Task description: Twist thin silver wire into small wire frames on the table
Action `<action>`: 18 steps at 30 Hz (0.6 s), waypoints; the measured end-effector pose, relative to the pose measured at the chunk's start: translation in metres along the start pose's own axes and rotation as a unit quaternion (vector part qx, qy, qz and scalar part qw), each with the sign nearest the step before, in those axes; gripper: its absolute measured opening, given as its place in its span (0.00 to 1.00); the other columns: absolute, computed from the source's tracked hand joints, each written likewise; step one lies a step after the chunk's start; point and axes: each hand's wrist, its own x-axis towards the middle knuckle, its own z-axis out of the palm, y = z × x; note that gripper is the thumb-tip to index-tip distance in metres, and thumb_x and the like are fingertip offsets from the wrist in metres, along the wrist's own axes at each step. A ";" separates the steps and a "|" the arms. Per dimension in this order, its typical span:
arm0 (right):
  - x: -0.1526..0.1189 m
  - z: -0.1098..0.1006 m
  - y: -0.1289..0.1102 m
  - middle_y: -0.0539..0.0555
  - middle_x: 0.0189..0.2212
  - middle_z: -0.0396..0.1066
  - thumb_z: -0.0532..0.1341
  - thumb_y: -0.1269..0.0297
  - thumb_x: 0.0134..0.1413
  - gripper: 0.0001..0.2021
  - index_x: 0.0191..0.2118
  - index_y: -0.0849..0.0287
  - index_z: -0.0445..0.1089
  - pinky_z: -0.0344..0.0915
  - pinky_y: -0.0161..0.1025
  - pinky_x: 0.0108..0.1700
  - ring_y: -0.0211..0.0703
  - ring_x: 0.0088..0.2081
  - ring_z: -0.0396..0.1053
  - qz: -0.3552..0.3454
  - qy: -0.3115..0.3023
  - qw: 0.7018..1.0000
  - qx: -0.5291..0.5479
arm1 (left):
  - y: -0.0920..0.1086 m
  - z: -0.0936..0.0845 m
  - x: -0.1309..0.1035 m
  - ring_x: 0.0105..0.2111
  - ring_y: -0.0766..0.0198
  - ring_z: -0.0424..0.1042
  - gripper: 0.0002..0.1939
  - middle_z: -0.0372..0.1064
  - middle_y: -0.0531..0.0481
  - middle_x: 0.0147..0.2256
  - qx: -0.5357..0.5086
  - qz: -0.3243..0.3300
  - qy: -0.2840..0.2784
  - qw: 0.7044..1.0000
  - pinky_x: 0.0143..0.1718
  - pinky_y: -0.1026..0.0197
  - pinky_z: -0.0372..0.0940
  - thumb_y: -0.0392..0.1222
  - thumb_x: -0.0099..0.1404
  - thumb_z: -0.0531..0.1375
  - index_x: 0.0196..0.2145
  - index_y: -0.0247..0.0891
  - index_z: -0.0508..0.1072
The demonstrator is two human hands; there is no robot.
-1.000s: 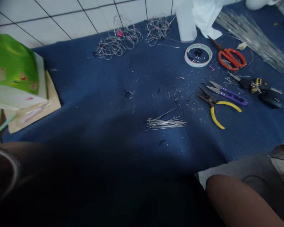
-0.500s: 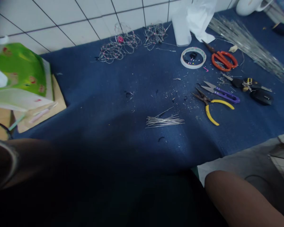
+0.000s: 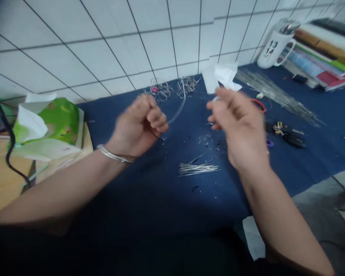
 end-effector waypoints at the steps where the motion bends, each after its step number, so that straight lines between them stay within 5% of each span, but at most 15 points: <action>1: 0.007 0.002 0.005 0.52 0.36 0.68 0.58 0.61 0.54 0.15 0.48 0.55 0.65 0.63 0.32 0.29 0.33 0.30 0.65 0.011 -0.013 1.000 -0.011 | -0.011 -0.006 0.006 0.16 0.74 0.55 0.12 0.49 0.58 0.17 -0.004 -0.033 -0.004 0.999 0.19 0.70 0.55 0.40 0.67 0.48 0.27 0.36 0.61; 5: 0.029 0.008 0.037 0.52 0.30 0.67 0.61 0.61 0.49 0.19 0.47 0.60 0.65 0.60 0.31 0.23 0.33 0.25 0.62 0.107 -0.073 0.991 -0.037 | -0.039 -0.031 0.020 0.15 0.74 0.51 0.10 0.47 0.59 0.17 -0.018 -0.080 -0.010 0.997 0.18 0.71 0.51 0.43 0.64 0.52 0.27 0.36 0.60; 9: 0.037 0.011 0.050 0.52 0.27 0.66 0.61 0.61 0.49 0.19 0.48 0.60 0.64 0.59 0.31 0.21 0.32 0.22 0.60 0.159 -0.115 0.979 -0.053 | -0.041 -0.038 0.019 0.15 0.75 0.49 0.10 0.47 0.59 0.17 -0.029 -0.096 -0.041 0.994 0.18 0.71 0.50 0.44 0.64 0.51 0.28 0.36 0.61; 18: 0.030 0.019 0.061 0.52 0.30 0.69 0.61 0.60 0.48 0.08 0.35 0.57 0.72 0.59 0.31 0.22 0.34 0.26 0.62 0.128 -0.128 0.981 0.068 | -0.049 -0.035 0.014 0.16 0.74 0.49 0.10 0.47 0.58 0.17 -0.005 -0.135 -0.103 0.985 0.19 0.70 0.50 0.42 0.65 0.51 0.27 0.36 0.62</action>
